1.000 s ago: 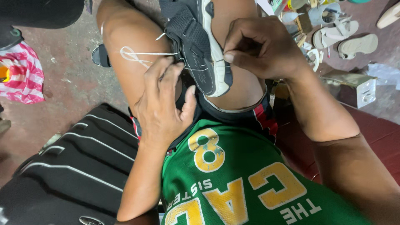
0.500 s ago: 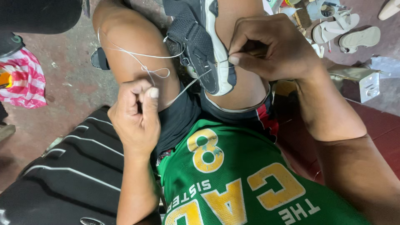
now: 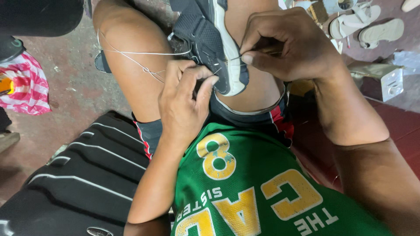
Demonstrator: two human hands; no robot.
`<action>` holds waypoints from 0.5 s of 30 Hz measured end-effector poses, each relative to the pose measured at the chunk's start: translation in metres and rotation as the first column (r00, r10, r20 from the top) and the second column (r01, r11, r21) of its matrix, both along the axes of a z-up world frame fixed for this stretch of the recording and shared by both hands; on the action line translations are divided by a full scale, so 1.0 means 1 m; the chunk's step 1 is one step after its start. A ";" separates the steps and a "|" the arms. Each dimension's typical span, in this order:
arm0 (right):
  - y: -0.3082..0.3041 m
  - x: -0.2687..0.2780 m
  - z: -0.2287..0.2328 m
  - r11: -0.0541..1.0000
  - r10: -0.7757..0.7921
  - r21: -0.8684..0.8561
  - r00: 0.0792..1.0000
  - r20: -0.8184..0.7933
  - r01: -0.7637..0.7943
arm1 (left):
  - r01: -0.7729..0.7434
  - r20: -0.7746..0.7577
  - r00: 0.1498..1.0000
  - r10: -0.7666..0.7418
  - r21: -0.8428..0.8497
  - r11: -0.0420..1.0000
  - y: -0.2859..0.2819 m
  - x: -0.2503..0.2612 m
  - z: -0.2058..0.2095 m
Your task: The person is sewing a black and white sneaker using a needle and white thread. They repeatedly push the needle through the shoe's upper material and pull the thread tight to secure the stitches.
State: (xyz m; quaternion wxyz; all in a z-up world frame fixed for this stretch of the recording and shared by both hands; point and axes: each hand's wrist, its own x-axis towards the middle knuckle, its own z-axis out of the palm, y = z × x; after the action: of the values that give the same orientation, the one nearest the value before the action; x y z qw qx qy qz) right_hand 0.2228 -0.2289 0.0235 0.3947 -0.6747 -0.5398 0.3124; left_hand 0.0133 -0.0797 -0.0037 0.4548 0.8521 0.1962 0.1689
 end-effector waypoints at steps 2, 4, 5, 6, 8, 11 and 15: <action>-0.001 -0.001 0.001 0.999 0.005 -0.040 1.000 0.009 -0.004 | 0.027 -0.036 0.999 -0.030 -0.081 0.996 0.001 -0.002 -0.003; 0.001 -0.002 0.001 0.996 0.007 -0.089 1.000 0.018 -0.006 | 0.030 -0.063 0.997 -0.041 -0.168 0.985 0.003 -0.008 -0.003; 0.003 -0.001 0.002 0.993 0.008 -0.118 1.000 0.022 -0.005 | 0.027 -0.076 0.996 -0.044 -0.209 0.978 0.004 -0.011 -0.002; 0.004 -0.001 0.002 0.989 0.006 -0.148 1.000 0.026 -0.002 | 0.028 -0.088 0.995 -0.045 -0.191 0.981 0.006 -0.015 -0.001; 0.006 -0.002 0.001 0.995 0.033 -0.096 0.998 0.045 -0.028 | 0.039 -0.109 0.992 -0.057 -0.161 0.986 0.011 -0.026 0.002; 0.004 -0.005 -0.001 0.999 0.035 -0.041 0.994 0.100 -0.031 | 0.005 -0.133 0.991 -0.035 -0.217 0.976 0.021 -0.042 0.007; 0.005 -0.011 -0.005 0.999 0.025 -0.047 0.986 0.164 -0.018 | -0.006 0.094 0.954 0.284 -0.943 0.333 0.032 -0.054 0.009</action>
State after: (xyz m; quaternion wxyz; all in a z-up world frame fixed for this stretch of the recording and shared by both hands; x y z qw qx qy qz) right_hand 0.2122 -0.2239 0.0183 0.3299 -0.7011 -0.5705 0.2722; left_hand -0.0402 -0.0481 0.0049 0.8620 0.3902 0.2757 0.1690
